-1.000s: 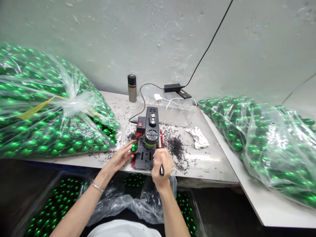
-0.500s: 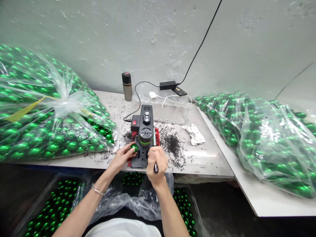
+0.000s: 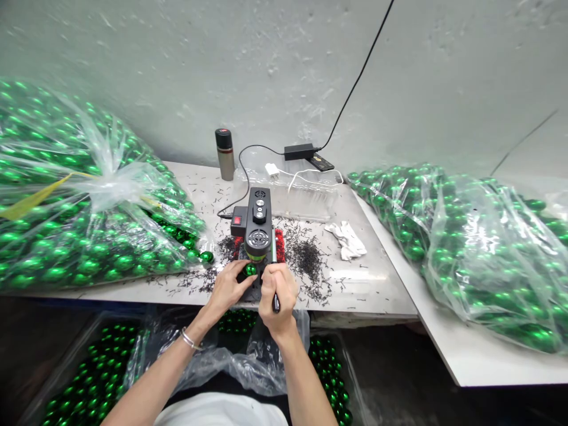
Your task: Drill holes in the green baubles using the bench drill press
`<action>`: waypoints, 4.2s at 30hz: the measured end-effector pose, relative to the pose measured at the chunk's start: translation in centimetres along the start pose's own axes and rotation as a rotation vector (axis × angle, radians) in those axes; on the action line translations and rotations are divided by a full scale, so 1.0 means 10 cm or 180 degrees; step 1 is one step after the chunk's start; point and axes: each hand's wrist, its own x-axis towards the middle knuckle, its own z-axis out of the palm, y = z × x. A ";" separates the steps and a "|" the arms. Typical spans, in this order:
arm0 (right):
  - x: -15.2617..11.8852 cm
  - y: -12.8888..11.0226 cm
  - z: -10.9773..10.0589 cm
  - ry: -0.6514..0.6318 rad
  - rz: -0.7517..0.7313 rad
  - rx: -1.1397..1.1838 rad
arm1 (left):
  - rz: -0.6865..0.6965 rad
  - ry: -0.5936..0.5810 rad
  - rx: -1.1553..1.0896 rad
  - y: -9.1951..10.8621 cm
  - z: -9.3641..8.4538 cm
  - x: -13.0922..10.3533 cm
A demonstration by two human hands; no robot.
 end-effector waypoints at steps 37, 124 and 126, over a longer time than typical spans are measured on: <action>-0.45 0.57 0.18 0.0233 -0.0590 -0.0094 | 0.0354 0.0279 -0.0241 -0.07 0.18 -0.05; 0.05 0.06 -0.02 -0.0030 -0.0351 -0.0181 | -0.0713 0.0574 -0.0947 0.07 -0.29 -0.40; 0.05 0.06 -0.02 -0.0040 -0.0353 -0.0181 | -0.0241 0.0486 -0.0712 0.10 -0.23 -0.46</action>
